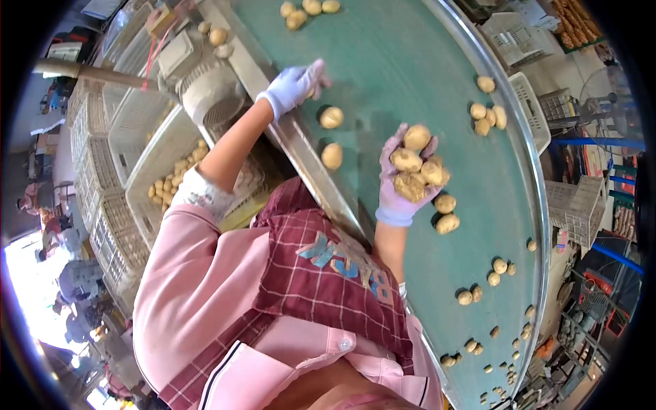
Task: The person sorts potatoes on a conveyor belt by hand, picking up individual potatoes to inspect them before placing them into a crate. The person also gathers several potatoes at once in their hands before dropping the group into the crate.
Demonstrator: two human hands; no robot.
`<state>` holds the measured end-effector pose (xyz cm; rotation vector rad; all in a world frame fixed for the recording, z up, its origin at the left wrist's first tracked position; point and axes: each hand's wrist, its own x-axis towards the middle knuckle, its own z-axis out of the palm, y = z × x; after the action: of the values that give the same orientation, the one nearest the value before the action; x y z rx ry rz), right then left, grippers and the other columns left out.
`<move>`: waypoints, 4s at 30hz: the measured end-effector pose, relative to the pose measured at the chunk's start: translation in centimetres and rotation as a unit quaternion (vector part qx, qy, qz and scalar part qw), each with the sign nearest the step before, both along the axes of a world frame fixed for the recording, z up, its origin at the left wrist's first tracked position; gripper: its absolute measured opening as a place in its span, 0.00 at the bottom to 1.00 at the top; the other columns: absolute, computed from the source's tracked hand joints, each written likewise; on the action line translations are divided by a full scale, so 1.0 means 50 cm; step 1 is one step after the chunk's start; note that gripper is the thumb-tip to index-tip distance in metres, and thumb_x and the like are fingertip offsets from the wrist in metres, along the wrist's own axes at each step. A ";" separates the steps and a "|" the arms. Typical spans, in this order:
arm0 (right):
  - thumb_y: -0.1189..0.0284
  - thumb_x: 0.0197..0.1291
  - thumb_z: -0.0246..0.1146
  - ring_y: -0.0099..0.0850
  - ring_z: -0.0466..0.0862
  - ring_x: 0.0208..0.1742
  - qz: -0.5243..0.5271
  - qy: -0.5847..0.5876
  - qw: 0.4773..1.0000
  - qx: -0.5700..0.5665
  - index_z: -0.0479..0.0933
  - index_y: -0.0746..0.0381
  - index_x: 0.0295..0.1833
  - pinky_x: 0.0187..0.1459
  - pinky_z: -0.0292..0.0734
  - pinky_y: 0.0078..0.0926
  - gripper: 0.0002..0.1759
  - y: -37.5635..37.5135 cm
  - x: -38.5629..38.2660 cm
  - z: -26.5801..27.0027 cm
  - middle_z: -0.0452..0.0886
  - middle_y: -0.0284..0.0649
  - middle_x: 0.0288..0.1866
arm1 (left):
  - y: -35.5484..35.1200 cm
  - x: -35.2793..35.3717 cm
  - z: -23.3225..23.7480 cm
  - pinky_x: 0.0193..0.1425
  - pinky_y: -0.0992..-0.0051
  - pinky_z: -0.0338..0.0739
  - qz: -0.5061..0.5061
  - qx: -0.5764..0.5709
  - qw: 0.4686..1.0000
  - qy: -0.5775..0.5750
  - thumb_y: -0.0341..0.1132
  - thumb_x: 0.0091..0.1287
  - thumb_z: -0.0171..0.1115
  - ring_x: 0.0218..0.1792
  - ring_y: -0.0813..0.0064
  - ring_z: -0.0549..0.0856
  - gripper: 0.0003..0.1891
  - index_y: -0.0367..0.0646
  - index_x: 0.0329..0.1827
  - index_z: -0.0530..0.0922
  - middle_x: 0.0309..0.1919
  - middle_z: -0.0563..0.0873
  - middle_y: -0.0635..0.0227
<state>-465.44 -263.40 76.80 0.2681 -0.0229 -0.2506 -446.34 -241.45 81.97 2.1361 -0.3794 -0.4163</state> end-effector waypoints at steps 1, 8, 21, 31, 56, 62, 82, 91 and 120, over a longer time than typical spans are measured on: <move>0.44 0.58 0.66 0.46 0.61 0.79 0.006 -0.005 1.000 0.000 0.77 0.48 0.67 0.75 0.58 0.58 0.34 0.000 -0.014 -0.008 0.71 0.36 0.75 | -0.001 -0.018 -0.008 0.30 0.75 0.74 0.011 -0.042 0.999 0.003 0.67 0.76 0.41 0.20 0.80 0.76 0.37 0.43 0.40 0.88 0.23 0.84 0.74; 0.45 0.57 0.68 0.47 0.62 0.78 0.026 -0.003 1.000 -0.007 0.77 0.49 0.67 0.75 0.59 0.57 0.34 0.001 -0.081 0.007 0.72 0.37 0.73 | -0.024 -0.112 -0.011 0.26 0.82 0.67 0.045 -0.114 0.992 -0.017 0.58 0.79 0.41 0.24 0.86 0.74 0.32 0.40 0.39 0.85 0.28 0.85 0.74; 0.46 0.58 0.65 0.51 0.66 0.74 0.025 -0.065 0.998 -0.012 0.77 0.50 0.67 0.71 0.65 0.61 0.34 -0.081 -0.219 0.048 0.73 0.42 0.71 | -0.026 -0.150 -0.078 0.45 0.78 0.74 -0.151 -0.464 0.864 0.125 0.33 0.70 0.62 0.50 0.73 0.81 0.20 0.42 0.63 0.74 0.63 0.77 0.69; 0.48 0.57 0.64 0.53 0.69 0.72 -0.215 0.012 0.975 -0.053 0.78 0.48 0.66 0.68 0.70 0.58 0.32 -0.190 -0.452 0.110 0.72 0.44 0.71 | -0.201 -0.460 0.075 0.65 0.58 0.73 -0.427 0.298 0.847 -0.109 0.50 0.65 0.64 0.59 0.49 0.79 0.23 0.51 0.59 0.78 0.58 0.78 0.53; 0.42 0.65 0.56 0.47 0.63 0.78 -0.268 0.168 0.947 -0.050 0.72 0.48 0.73 0.73 0.63 0.56 0.35 -0.254 -0.357 0.155 0.67 0.36 0.77 | -0.511 0.026 0.158 0.54 0.64 0.78 -0.107 0.062 0.988 -0.094 0.55 0.67 0.60 0.45 0.55 0.87 0.21 0.45 0.41 0.87 0.34 0.89 0.56; 0.42 0.64 0.58 0.48 0.59 0.80 -0.368 0.197 0.908 -0.045 0.73 0.48 0.72 0.73 0.61 0.55 0.35 -0.329 -0.442 0.182 0.66 0.38 0.78 | -0.583 0.163 0.018 0.67 0.53 0.74 -0.163 0.238 0.828 -0.482 0.35 0.69 0.60 0.66 0.44 0.75 0.33 0.68 0.77 0.63 0.75 0.66 0.53; 0.41 0.64 0.58 0.48 0.63 0.78 -0.359 0.173 0.917 0.003 0.71 0.47 0.71 0.73 0.61 0.58 0.35 -0.307 -0.564 0.197 0.67 0.38 0.76 | -0.965 -0.368 0.280 0.43 0.76 0.79 -0.295 -0.317 0.886 0.165 0.53 0.72 0.63 0.37 0.77 0.83 0.32 0.40 0.69 0.68 0.49 0.79 0.65; 0.42 0.65 0.57 0.49 0.62 0.78 -0.342 0.151 0.927 0.021 0.72 0.47 0.71 0.72 0.63 0.58 0.34 -0.380 -0.605 0.181 0.67 0.40 0.77 | -0.894 -0.354 0.176 0.64 0.59 0.74 -0.509 0.364 0.709 -0.325 0.47 0.71 0.58 0.60 0.52 0.79 0.19 0.54 0.62 0.76 0.60 0.79 0.55; 0.49 0.61 0.62 0.50 0.67 0.75 -0.516 0.117 0.849 0.009 0.77 0.53 0.67 0.70 0.68 0.54 0.32 -0.444 -0.930 0.252 0.73 0.43 0.72 | -0.812 -0.673 0.226 0.56 0.66 0.78 -0.633 0.161 0.726 -0.214 0.27 0.62 0.60 0.52 0.62 0.82 0.14 0.52 0.50 0.81 0.52 0.82 0.66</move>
<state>-511.92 -285.61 89.39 0.2208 0.0817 -1.3634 -479.98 -282.05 93.27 1.9468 -2.2169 -0.7532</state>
